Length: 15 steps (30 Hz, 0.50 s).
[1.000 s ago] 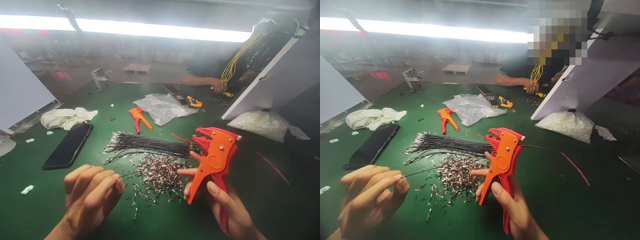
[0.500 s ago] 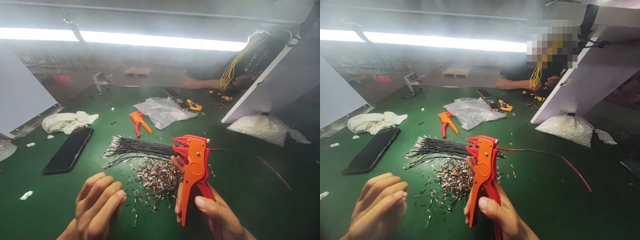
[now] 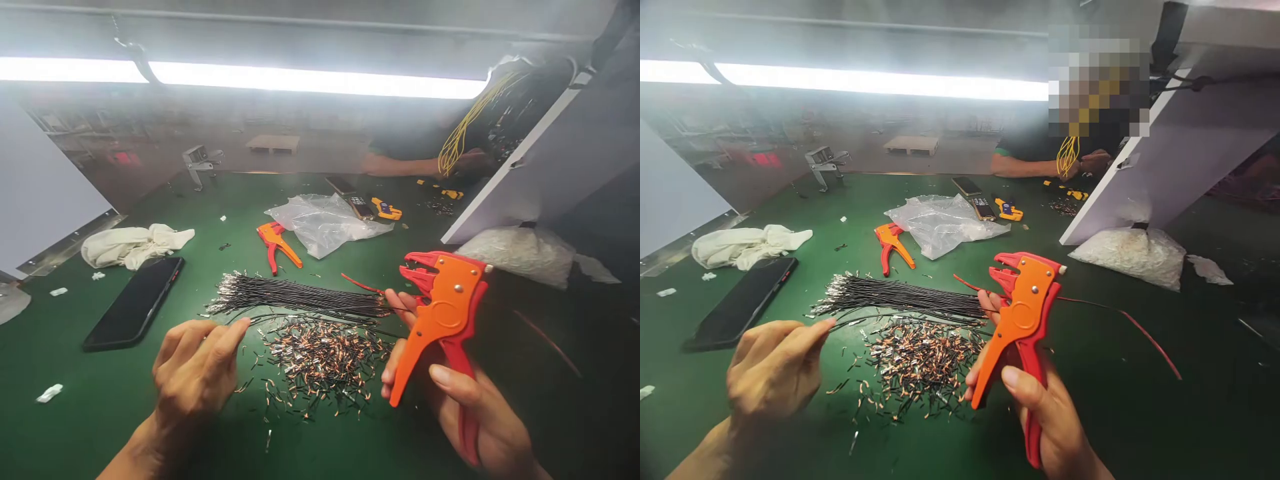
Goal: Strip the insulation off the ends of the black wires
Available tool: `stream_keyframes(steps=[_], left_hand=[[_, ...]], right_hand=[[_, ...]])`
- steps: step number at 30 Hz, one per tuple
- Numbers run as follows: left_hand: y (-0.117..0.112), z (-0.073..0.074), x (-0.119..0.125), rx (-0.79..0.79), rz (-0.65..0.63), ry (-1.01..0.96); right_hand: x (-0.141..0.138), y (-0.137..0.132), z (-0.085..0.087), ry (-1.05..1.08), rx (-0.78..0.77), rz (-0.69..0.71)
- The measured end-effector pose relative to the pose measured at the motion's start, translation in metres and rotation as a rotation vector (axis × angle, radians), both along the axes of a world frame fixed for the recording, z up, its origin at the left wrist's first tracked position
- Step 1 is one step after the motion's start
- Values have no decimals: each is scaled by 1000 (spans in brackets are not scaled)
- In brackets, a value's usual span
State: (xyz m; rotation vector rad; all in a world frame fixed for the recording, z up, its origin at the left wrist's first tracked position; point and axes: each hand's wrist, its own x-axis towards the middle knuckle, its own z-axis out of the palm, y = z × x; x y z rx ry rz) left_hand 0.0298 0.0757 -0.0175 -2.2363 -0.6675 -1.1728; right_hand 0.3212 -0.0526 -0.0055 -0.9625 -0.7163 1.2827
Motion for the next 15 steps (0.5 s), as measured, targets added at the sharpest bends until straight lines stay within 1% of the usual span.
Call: stream_keyframes(steps=[3, 7, 9, 12, 15], left_hand=[[4, -3, -5, -33, 43, -19], [7, -6, -9, -103, 58, -55], [7, -7, -9, -151, 46, -74], [3, -8, -7, -272, 3, -79], [-6, -10, 0, -453, -7, -118]], right_hand=[[1, -1, 1, -52, -19, -50], [4, -2, -7, -30, -16, 1], [5, -2, -8, -4, -28, -25], [8, -1, -4, -22, -19, -115], [15, -1, 3, -60, 15, -132]])
